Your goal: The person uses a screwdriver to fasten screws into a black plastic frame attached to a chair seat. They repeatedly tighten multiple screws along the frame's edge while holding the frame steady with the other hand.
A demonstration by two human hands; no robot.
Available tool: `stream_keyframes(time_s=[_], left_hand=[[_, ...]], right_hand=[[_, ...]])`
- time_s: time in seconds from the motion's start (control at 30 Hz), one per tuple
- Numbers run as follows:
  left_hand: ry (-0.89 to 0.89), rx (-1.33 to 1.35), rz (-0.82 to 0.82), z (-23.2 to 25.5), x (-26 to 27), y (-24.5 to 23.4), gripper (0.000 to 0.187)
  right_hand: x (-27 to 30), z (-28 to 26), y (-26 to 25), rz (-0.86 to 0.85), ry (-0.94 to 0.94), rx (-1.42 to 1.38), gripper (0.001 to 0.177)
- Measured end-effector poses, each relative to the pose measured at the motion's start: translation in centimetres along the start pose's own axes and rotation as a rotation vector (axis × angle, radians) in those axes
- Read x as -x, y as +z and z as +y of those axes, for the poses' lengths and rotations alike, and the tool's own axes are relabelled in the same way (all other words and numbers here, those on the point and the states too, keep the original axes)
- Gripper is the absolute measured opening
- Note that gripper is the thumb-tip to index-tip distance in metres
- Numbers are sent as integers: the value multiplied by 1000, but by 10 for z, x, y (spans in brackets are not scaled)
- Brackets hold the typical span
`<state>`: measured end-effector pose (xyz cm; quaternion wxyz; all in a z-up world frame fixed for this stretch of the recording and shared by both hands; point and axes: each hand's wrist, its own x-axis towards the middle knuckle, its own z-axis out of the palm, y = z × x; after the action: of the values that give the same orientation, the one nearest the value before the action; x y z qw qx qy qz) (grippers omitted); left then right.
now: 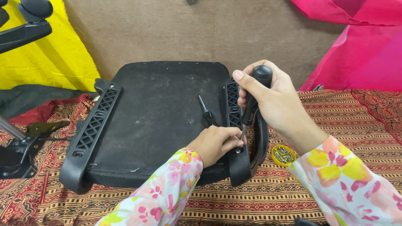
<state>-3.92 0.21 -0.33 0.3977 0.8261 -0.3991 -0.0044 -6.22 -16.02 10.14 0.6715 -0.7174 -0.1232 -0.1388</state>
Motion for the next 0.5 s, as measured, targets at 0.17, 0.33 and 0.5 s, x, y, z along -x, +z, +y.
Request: stream_keyframes(time_s=[0.17, 0.33, 0.5], left_hand=[[-1, 53, -17, 2, 2, -2, 14], [58, 16, -22, -1, 3, -3, 14], [133, -2, 2, -4, 3, -2, 14]], right_hand=[[-2, 8, 6, 77, 32, -168, 32], [-4, 11, 5, 15, 4, -203, 26], [0, 13, -2, -93, -33, -251, 26]])
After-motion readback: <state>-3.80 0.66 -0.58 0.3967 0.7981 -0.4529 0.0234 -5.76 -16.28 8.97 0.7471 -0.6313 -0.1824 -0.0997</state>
